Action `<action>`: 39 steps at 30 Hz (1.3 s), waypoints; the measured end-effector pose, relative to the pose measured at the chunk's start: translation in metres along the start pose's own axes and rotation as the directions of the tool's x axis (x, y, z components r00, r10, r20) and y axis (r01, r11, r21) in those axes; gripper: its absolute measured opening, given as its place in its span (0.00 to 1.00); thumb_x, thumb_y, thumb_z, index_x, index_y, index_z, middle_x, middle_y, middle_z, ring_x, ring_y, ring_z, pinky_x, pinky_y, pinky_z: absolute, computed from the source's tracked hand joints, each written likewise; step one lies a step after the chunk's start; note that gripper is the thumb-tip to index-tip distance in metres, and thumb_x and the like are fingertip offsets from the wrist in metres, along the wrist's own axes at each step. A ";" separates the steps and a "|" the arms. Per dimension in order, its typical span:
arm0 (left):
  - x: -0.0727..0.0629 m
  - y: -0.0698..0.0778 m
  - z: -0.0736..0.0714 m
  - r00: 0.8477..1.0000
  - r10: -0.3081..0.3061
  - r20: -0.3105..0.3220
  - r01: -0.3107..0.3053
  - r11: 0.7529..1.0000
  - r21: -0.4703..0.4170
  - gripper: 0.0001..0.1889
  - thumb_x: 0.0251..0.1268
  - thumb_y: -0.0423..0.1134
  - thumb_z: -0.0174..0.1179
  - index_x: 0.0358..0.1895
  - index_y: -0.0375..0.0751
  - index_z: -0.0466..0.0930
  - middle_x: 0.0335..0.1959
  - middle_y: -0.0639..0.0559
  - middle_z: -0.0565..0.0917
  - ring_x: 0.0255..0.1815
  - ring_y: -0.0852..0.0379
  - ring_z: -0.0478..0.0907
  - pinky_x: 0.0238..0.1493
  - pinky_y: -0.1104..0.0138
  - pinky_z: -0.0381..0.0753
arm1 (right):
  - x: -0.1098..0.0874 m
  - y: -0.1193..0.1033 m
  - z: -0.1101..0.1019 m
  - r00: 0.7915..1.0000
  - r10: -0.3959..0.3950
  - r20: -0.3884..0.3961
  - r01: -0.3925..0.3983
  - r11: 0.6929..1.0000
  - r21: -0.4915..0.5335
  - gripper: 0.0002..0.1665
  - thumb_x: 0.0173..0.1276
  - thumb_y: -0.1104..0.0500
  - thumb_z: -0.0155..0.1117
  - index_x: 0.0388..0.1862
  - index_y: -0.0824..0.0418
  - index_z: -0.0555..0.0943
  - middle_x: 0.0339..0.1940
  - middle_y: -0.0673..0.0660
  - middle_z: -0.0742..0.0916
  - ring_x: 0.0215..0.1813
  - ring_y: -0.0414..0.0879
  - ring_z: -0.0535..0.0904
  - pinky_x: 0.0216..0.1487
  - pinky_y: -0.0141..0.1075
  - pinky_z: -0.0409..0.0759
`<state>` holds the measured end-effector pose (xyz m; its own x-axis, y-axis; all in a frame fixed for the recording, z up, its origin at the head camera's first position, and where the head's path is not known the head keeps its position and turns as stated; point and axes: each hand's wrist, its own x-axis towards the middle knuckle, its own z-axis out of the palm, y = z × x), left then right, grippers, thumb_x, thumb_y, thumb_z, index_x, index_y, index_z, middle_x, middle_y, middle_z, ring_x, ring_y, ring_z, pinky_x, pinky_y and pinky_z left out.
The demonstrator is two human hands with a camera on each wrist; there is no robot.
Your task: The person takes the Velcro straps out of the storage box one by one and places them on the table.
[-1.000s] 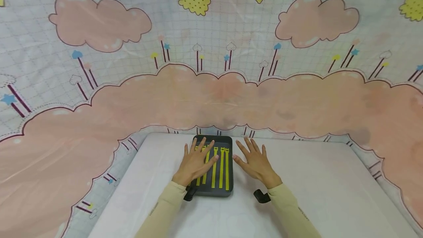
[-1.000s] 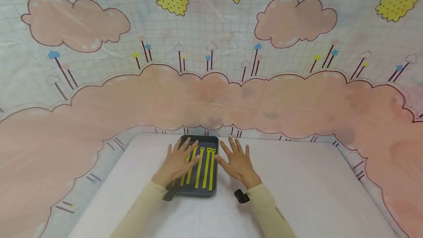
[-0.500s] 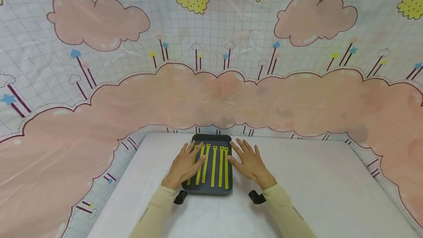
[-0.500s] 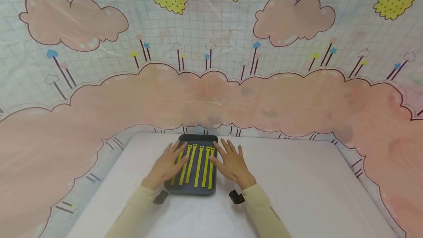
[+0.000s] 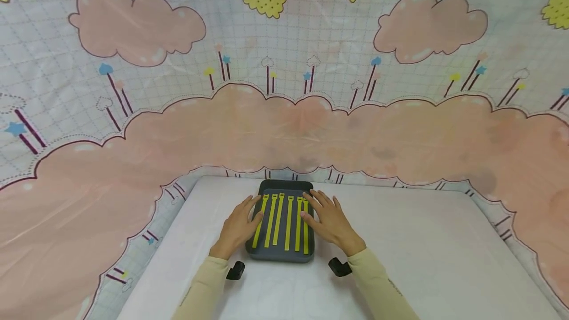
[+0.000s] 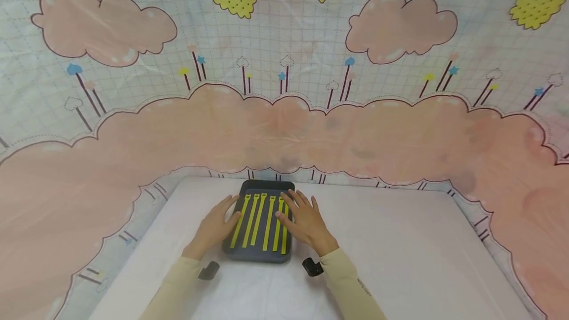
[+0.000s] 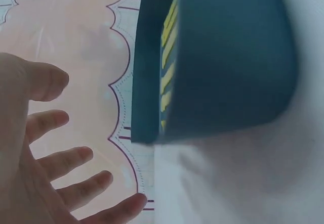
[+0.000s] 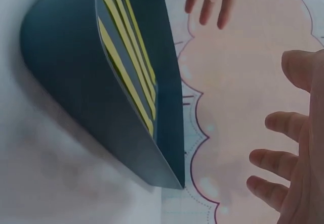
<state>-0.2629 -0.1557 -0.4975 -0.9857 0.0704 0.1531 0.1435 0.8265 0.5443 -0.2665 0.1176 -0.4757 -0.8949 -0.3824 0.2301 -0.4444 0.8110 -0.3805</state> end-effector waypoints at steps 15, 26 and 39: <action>0.000 -0.027 0.008 0.997 -0.071 -0.007 0.064 0.929 -0.364 0.29 0.69 0.37 0.59 0.72 0.43 0.65 0.65 0.35 0.76 0.57 0.38 0.81 0.46 0.54 0.85 | 0.010 -0.014 0.015 0.996 -0.080 0.026 0.079 0.997 0.020 0.37 0.74 0.40 0.55 0.75 0.56 0.65 0.75 0.60 0.70 0.75 0.59 0.65 0.72 0.55 0.65; -0.005 -0.036 0.013 0.982 -0.163 0.090 0.186 0.832 -0.523 0.27 0.67 0.34 0.60 0.69 0.42 0.70 0.61 0.35 0.79 0.54 0.40 0.82 0.31 0.62 0.83 | 0.020 -0.033 0.018 0.991 -0.112 0.075 0.110 0.994 0.019 0.38 0.71 0.40 0.59 0.74 0.54 0.67 0.73 0.58 0.72 0.73 0.57 0.68 0.70 0.55 0.68; -0.012 -0.038 0.014 0.970 -0.184 0.159 0.241 0.802 -0.546 0.24 0.67 0.32 0.59 0.66 0.38 0.73 0.60 0.35 0.80 0.52 0.46 0.82 0.35 0.62 0.83 | 0.035 -0.053 0.028 0.972 -0.195 0.129 0.202 0.978 -0.049 0.33 0.69 0.41 0.62 0.69 0.53 0.72 0.67 0.56 0.78 0.68 0.52 0.74 0.66 0.47 0.74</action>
<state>-0.2578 -0.1800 -0.5315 -0.9966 0.0055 -0.0828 -0.0747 0.3751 0.9240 -0.2753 0.0491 -0.4729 -0.7889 -0.5867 0.1826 -0.6137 0.7374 -0.2821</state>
